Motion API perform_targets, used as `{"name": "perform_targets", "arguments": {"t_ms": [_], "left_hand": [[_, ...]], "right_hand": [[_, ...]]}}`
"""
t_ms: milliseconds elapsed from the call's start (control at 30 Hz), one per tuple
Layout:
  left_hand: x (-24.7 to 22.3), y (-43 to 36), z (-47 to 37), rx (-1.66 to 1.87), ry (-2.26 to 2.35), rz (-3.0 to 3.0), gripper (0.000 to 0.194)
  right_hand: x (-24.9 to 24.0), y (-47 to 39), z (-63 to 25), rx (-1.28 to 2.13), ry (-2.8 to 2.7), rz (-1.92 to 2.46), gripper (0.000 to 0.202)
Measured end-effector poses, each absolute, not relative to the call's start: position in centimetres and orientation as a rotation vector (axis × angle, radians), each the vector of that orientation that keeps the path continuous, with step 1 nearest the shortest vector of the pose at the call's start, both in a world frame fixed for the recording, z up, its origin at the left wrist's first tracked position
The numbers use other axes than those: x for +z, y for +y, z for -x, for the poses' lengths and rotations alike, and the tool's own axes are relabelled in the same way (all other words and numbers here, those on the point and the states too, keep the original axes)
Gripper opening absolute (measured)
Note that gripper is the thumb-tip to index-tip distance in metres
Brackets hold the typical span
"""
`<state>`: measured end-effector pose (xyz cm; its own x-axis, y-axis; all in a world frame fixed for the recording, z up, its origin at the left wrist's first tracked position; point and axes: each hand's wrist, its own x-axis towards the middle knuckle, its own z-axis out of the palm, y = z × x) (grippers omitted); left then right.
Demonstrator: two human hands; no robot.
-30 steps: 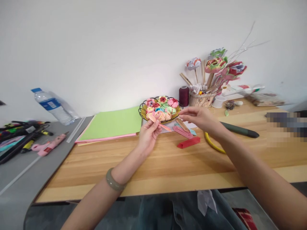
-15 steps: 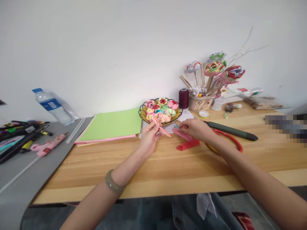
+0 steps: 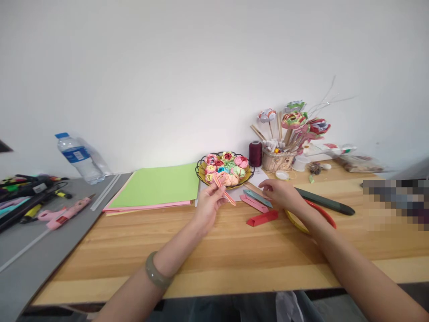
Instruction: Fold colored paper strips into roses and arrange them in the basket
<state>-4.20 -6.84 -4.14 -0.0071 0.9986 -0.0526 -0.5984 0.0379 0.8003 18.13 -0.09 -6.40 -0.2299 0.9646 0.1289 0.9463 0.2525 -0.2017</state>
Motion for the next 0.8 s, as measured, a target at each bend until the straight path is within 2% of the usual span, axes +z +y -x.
{"name": "perform_targets", "arguments": {"t_ms": [233,400,800], "left_hand": [[-4.6,-6.3,4.4,1.441,0.752,-0.666,0.030],[-4.7,-6.2,4.4,1.431,0.762,-0.687,0.030],[-5.4,-6.4,3.9,1.365,0.772,-0.746,0.036]], "right_hand": [[-5.3,-0.5,-18.4,0.077,-2.221,1.858,0.024],[-5.0,-1.1,-17.4,0.205,-2.340,1.767,0.023],[-5.6,-1.0,-17.2,0.393,-2.416,1.883,0.027]]}}
